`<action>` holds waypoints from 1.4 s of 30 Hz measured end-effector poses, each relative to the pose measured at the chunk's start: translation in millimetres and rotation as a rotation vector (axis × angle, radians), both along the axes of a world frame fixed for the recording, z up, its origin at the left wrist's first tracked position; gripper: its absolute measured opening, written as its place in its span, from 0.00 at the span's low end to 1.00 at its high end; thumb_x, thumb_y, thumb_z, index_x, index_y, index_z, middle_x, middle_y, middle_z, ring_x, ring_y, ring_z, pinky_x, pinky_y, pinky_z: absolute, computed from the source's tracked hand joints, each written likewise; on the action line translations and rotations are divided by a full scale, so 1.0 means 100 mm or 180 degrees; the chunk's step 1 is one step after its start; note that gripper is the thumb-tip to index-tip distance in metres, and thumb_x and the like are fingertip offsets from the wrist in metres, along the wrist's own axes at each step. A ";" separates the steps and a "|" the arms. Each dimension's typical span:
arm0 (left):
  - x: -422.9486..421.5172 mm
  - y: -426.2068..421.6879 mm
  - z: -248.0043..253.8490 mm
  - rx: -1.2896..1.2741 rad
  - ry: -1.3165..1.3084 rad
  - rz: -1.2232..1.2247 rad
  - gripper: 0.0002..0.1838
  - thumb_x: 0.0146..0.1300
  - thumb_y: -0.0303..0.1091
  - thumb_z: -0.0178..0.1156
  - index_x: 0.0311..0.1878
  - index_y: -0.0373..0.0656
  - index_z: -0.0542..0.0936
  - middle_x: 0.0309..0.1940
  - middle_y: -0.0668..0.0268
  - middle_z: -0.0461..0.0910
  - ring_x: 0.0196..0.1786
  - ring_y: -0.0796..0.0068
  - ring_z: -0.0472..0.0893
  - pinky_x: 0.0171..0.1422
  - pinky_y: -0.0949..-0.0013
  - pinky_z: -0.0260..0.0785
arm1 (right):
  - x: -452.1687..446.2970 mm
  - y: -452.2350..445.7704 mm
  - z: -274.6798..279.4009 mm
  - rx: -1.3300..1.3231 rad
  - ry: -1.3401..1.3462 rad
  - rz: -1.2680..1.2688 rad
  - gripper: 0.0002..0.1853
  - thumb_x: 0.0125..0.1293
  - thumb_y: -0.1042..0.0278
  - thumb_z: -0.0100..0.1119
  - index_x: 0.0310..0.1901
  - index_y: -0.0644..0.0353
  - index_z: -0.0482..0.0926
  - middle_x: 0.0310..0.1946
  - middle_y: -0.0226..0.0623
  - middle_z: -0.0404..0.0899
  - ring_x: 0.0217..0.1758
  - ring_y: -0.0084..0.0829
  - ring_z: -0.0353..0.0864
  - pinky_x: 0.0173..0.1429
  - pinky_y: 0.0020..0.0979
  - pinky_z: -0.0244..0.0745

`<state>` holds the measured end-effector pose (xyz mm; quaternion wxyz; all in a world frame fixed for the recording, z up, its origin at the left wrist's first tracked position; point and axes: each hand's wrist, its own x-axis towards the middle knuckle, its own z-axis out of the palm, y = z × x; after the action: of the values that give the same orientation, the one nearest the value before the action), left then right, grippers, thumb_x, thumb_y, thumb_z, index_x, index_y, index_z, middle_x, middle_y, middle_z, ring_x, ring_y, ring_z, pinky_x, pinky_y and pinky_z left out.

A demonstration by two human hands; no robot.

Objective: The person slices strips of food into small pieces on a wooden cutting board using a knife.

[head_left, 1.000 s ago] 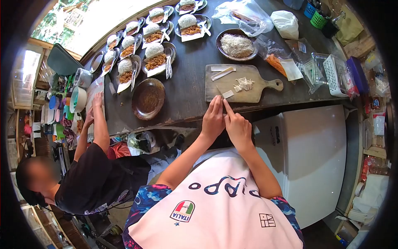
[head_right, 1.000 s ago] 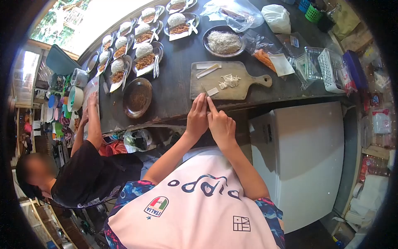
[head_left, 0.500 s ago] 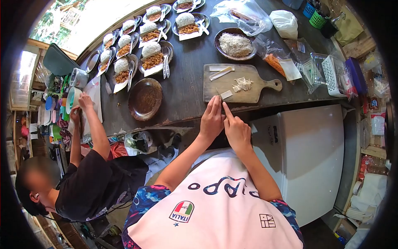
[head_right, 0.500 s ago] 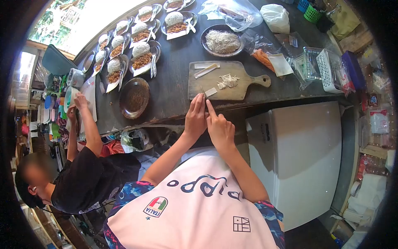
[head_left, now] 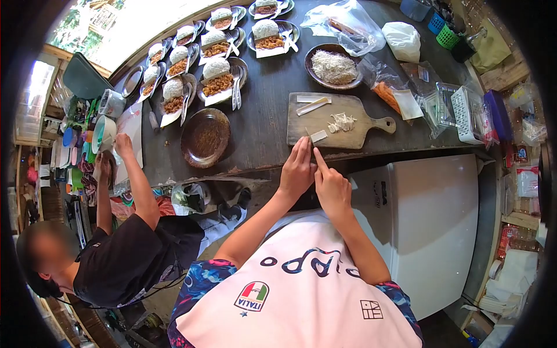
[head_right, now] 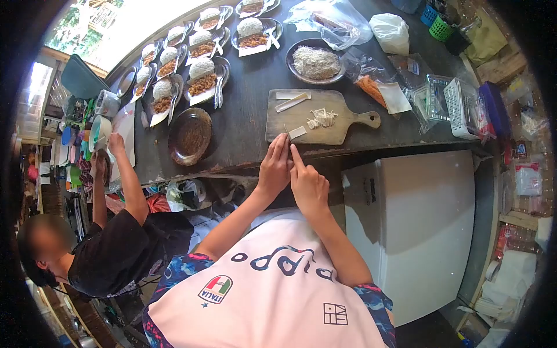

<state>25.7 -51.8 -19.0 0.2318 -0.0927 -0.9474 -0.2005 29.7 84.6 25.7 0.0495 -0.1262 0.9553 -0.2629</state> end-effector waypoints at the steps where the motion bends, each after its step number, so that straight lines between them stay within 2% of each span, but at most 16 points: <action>1: 0.01 0.00 0.01 0.0004 -0.0011 0.0011 0.32 0.58 0.25 0.61 0.66 0.19 0.75 0.70 0.44 0.72 0.76 0.48 0.71 0.79 0.57 0.70 | 0.03 0.01 0.00 0.0041 -0.0024 -0.0010 0.29 0.77 0.57 0.55 0.79 0.32 0.70 0.28 0.47 0.84 0.31 0.52 0.89 0.39 0.52 0.86; 5: 0.01 -0.02 -0.07 -0.0178 0.0016 -0.0011 0.33 0.57 0.28 0.61 0.67 0.20 0.75 0.71 0.44 0.71 0.77 0.50 0.70 0.80 0.59 0.68 | -0.02 -0.03 -0.02 -0.0051 0.0051 -0.0014 0.29 0.77 0.58 0.55 0.78 0.33 0.71 0.27 0.47 0.84 0.30 0.52 0.89 0.38 0.52 0.86; 17: 0.00 -0.04 -0.08 0.0008 -0.0043 -0.0080 0.32 0.59 0.26 0.61 0.67 0.19 0.74 0.71 0.45 0.71 0.76 0.48 0.71 0.79 0.56 0.70 | -0.04 -0.04 0.00 -0.0124 0.0039 -0.0017 0.29 0.76 0.59 0.55 0.78 0.35 0.72 0.26 0.47 0.84 0.30 0.51 0.89 0.38 0.51 0.87; 23: 0.02 -0.02 -0.02 -0.0181 0.0030 -0.0074 0.32 0.60 0.26 0.61 0.68 0.19 0.74 0.71 0.45 0.71 0.76 0.47 0.71 0.79 0.55 0.70 | -0.06 -0.04 -0.01 -0.0115 0.0055 -0.0010 0.28 0.77 0.59 0.54 0.78 0.36 0.72 0.27 0.47 0.85 0.30 0.51 0.89 0.38 0.50 0.87; 26: 0.02 -0.02 -0.01 0.0066 -0.0087 -0.0056 0.32 0.60 0.26 0.62 0.67 0.19 0.74 0.71 0.45 0.71 0.76 0.48 0.71 0.78 0.55 0.70 | -0.01 -0.02 0.04 -0.0096 -0.0072 0.0004 0.28 0.77 0.59 0.54 0.78 0.36 0.72 0.27 0.47 0.85 0.30 0.51 0.89 0.39 0.50 0.87; 29: 0.02 -0.01 -0.04 -0.0105 -0.0023 0.0014 0.33 0.58 0.28 0.61 0.66 0.19 0.75 0.70 0.44 0.72 0.77 0.49 0.71 0.80 0.58 0.68 | 0.02 -0.01 0.02 -0.0148 -0.0086 0.0002 0.28 0.77 0.58 0.55 0.78 0.36 0.72 0.28 0.48 0.85 0.30 0.52 0.89 0.39 0.51 0.87; 35: 0.01 -0.03 -0.03 0.0173 -0.0051 -0.0064 0.31 0.58 0.24 0.61 0.66 0.19 0.75 0.71 0.44 0.72 0.75 0.48 0.72 0.78 0.55 0.71 | -0.10 -0.03 -0.03 -0.0297 0.0050 0.0029 0.29 0.77 0.58 0.54 0.78 0.36 0.71 0.27 0.49 0.84 0.31 0.54 0.89 0.40 0.53 0.86; 38: 0.01 -0.04 -0.05 -0.0027 0.0013 -0.0052 0.30 0.58 0.26 0.61 0.64 0.18 0.76 0.71 0.43 0.72 0.76 0.49 0.71 0.78 0.58 0.70 | 0.01 -0.01 0.02 -0.0157 -0.0100 0.0017 0.29 0.77 0.58 0.54 0.79 0.36 0.70 0.27 0.48 0.84 0.31 0.53 0.89 0.40 0.53 0.86; 42: 0.00 -0.03 -0.07 -0.0037 0.0019 -0.0043 0.32 0.57 0.26 0.61 0.66 0.19 0.75 0.71 0.44 0.71 0.76 0.50 0.71 0.78 0.58 0.70 | -0.01 -0.04 -0.03 -0.0154 0.0013 -0.0022 0.29 0.77 0.59 0.53 0.79 0.36 0.70 0.26 0.47 0.83 0.30 0.53 0.88 0.38 0.52 0.86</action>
<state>25.5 -55.0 -26.0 0.2327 -0.1010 -0.9472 -0.1962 29.1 80.8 23.0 0.0436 -0.1246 0.9491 -0.2859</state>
